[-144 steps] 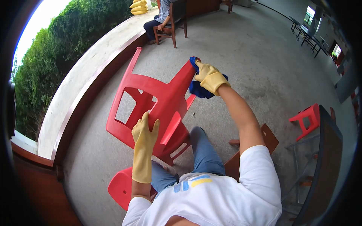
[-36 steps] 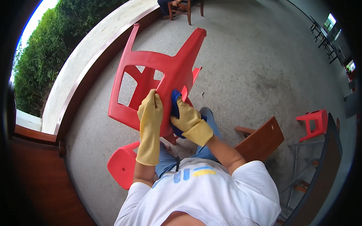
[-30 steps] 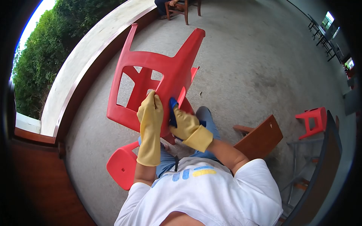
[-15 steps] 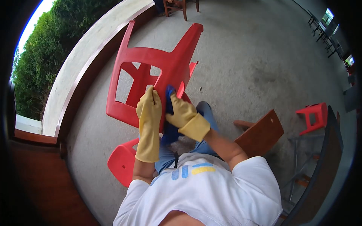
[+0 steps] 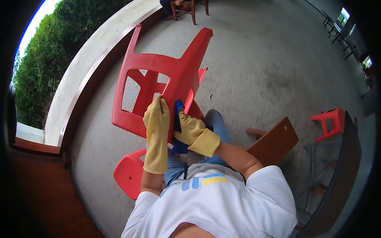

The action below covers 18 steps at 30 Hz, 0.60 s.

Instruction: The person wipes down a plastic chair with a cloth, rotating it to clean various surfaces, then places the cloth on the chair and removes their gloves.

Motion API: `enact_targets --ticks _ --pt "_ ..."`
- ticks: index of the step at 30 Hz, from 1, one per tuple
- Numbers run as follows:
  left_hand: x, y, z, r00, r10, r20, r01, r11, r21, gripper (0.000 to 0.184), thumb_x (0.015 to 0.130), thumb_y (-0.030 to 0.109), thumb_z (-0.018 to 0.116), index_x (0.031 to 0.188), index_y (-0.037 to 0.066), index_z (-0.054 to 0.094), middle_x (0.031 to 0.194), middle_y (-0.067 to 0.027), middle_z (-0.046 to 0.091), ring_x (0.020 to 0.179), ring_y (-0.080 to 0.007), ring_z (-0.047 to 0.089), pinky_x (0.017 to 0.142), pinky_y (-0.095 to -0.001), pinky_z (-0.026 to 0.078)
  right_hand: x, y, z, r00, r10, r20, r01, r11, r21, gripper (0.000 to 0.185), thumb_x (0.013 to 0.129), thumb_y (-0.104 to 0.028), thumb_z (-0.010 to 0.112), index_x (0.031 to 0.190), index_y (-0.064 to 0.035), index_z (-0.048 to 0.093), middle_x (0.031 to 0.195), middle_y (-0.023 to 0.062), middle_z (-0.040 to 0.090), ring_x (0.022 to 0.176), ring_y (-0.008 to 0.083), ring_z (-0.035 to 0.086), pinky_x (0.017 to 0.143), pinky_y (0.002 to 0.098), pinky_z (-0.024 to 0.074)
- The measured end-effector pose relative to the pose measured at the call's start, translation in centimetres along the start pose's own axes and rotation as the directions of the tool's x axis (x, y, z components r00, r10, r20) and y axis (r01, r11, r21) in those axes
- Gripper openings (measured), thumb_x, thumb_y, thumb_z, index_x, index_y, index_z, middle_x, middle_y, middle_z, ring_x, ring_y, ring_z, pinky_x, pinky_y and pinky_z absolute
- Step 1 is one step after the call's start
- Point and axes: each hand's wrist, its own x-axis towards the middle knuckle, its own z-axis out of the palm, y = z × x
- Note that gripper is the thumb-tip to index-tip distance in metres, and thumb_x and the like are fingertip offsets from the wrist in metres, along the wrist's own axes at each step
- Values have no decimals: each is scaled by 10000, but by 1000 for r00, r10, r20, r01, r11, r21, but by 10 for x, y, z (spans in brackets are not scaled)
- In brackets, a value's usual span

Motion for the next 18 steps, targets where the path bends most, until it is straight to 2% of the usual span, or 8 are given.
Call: enact_targets --ticks 2,5,7,10,13,17,18 --pt "-4 -2 3 1000 11 -10 -11 1000 -6 294 1070 305 558 1218 113 724 1029 -222 761 922 -438 735 813 -518 583 0 3 -5 1000 -2 17 3 1000 -24 1181 824 -465 770 1667 33 110 1205 321 692 1036 426 733 933 486 592" --pt "-3 -6 7 1000 27 -16 -27 999 -21 288 1069 297 563 1221 116 727 1025 -224 761 923 -435 735 816 -515 584 11 12 4 993 -17 -119 22 999 47 1229 790 -388 792 1674 27 45 1147 327 700 991 443 734 901 492 588" --pt "-3 -2 3 1000 -5 13 5 1000 -8 282 1067 292 569 1221 117 728 1021 -226 761 924 -432 735 817 -512 584 5 4 6 998 10 -58 -7 999 49 1232 798 -392 785 1672 31 27 1167 331 694 1028 438 728 918 482 586" --pt "-4 -4 8 999 16 -38 -17 1000 -22 277 1064 287 578 1221 118 731 1014 -226 760 918 -432 736 814 -510 584 -3 5 14 1000 -10 -23 12 997 76 1223 805 -380 780 1668 40 22 1186 340 688 1041 453 722 932 488 582" --pt "-2 -8 11 999 28 -36 -29 999 -33 283 1066 292 577 1225 114 729 1030 -230 759 929 -430 736 818 -506 584 5 6 -7 1000 17 5 -17 995 94 1223 798 -358 788 1665 47 26 1206 353 681 1059 462 716 947 500 575" --pt "-1 -6 9 1000 1 -11 -2 1000 -15 295 1069 296 574 1237 108 728 1048 -230 757 935 -428 735 826 -507 582 18 12 5 987 22 -162 6 985 175 1204 792 -332 795 1666 37 53 1203 347 687 1054 465 718 953 503 575" --pt "-1 -7 9 1000 7 -18 -7 1000 -16 296 1070 298 574 1238 109 727 1051 -229 757 936 -428 735 827 -508 581 15 10 5 995 31 -97 -14 985 174 1203 791 -330 796 1664 42 57 1204 345 688 1057 461 719 952 502 576"
